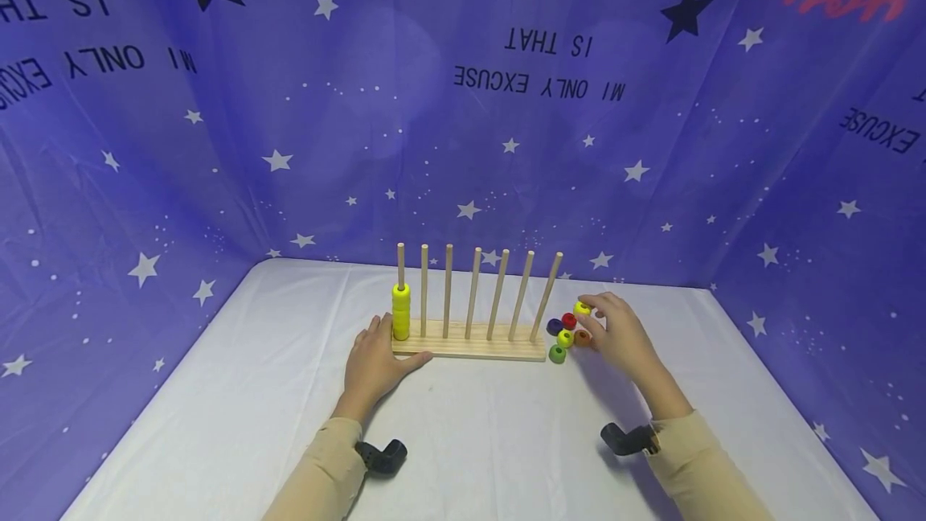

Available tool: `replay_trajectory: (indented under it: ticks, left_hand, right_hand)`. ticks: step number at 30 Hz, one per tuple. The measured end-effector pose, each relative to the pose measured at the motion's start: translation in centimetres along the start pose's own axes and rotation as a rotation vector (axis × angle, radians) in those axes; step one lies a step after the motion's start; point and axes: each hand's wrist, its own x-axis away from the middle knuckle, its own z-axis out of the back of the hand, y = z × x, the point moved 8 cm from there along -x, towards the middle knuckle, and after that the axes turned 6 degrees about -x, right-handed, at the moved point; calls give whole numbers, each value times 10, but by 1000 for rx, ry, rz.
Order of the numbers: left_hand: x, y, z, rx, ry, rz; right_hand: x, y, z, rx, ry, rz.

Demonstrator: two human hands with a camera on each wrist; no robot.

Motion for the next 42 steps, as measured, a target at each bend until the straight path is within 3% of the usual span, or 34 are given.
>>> replay_trajectory:
  ticks: [12,22,32,42]
  left_hand:
    - [0,0,1,6,3,0]
    - [1,-1,2,23,1,8]
    - [1,1,3,0,15,-5]
    - [2,1,4,4,8,2]
  right_hand:
    - [-40,-41,49,14,128,32]
    - [-65,-82,67,-26,198,111]
    - [-83,-129,65,-80,228,175]
    - [-93,-185,39,-60,184,272]
